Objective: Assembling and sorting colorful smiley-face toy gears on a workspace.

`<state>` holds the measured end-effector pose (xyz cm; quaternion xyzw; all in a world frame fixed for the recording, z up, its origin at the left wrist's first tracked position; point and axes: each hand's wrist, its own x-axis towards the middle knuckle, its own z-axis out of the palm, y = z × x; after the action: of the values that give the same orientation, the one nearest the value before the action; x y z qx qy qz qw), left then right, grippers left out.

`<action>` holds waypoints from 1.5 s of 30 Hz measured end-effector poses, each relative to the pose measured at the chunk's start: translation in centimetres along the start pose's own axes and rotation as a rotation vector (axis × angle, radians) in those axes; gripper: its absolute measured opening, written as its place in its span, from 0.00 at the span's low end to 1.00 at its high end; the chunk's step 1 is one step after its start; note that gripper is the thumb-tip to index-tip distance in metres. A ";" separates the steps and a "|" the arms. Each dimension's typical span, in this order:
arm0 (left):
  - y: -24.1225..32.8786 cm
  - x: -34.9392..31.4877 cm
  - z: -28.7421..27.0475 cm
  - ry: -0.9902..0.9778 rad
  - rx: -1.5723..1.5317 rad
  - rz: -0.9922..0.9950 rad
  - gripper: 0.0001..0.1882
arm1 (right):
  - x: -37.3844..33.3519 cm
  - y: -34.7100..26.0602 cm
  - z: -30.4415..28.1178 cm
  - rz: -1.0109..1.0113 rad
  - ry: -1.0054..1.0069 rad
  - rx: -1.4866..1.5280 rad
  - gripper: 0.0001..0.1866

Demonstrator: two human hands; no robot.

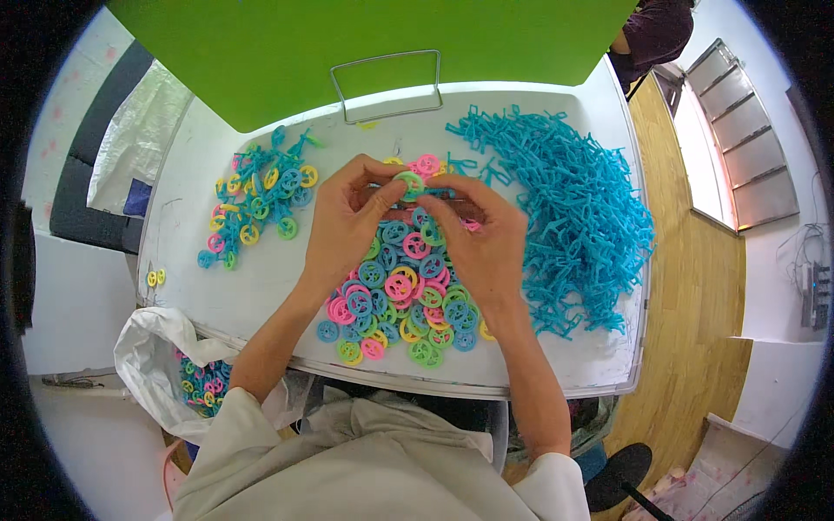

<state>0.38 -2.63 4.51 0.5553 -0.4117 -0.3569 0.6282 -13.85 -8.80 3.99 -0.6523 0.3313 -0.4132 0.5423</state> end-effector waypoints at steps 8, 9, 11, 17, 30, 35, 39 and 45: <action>0.0 -0.5 1.0 0.036 -0.105 0.011 0.09 | 0.3 -0.3 -0.2 0.101 0.029 0.059 0.06; -0.1 -0.6 1.1 0.034 -0.105 0.011 0.09 | 0.3 -0.2 -0.2 0.115 0.030 0.096 0.06; -0.3 -0.7 1.2 0.074 -0.041 0.024 0.09 | 0.2 -0.4 0.1 0.132 0.055 0.071 0.06; -0.7 -1.0 1.4 0.115 -0.043 0.049 0.10 | -0.5 -0.8 1.1 0.125 0.173 0.031 0.07; -0.3 -0.3 0.7 0.075 -0.138 0.022 0.08 | -0.4 0.7 0.9 -0.117 0.163 -0.125 0.07; 0.3 0.0 -0.4 -0.051 -0.211 -0.070 0.11 | -0.2 -0.1 0.2 0.000 -0.011 -0.005 0.09; 1.5 0.0 -0.5 -0.060 -0.203 -0.064 0.11 | 0.1 -0.5 -0.6 0.063 -0.175 0.299 0.14; 1.5 1.3 -3.1 0.102 -0.121 -0.127 0.12 | 0.4 -1.0 -1.1 0.054 -0.209 0.229 0.20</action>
<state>3.72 -2.38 6.03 0.5590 -0.3208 -0.3913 0.6569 -14.62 -9.44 5.15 -0.6165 0.2412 -0.3637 0.6554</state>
